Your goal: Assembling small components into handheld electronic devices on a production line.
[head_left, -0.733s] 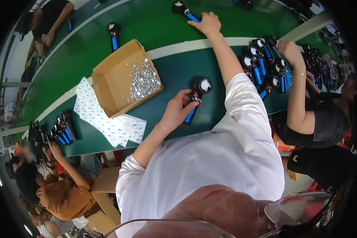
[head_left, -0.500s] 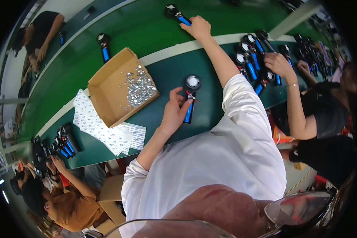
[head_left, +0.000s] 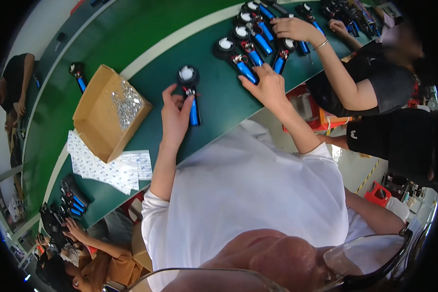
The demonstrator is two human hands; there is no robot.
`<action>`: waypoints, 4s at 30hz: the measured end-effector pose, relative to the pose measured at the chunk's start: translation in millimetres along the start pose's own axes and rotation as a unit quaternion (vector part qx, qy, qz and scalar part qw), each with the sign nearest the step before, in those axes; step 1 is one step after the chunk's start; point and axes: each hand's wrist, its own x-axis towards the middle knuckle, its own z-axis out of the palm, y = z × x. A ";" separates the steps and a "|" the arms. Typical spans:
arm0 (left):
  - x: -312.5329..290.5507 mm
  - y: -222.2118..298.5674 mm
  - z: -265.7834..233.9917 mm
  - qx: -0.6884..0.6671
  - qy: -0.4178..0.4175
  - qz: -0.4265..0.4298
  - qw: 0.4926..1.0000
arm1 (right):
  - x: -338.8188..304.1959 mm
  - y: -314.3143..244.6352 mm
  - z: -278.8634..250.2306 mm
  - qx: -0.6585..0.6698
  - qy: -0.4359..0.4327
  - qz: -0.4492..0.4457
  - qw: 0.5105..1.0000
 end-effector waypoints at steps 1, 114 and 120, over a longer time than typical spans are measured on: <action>3.4 5.9 0.7 0.010 0.006 -0.005 1.000 | -1.8 -1.6 0.0 -0.009 0.017 -0.006 1.000; 97.2 151.1 235.3 -0.440 -0.219 -0.028 0.871 | 40.8 114.2 -95.2 0.302 0.175 -0.045 0.936; 91.0 150.7 238.4 -0.395 -0.180 0.010 0.901 | 46.5 119.4 -79.4 0.194 0.221 -0.114 0.949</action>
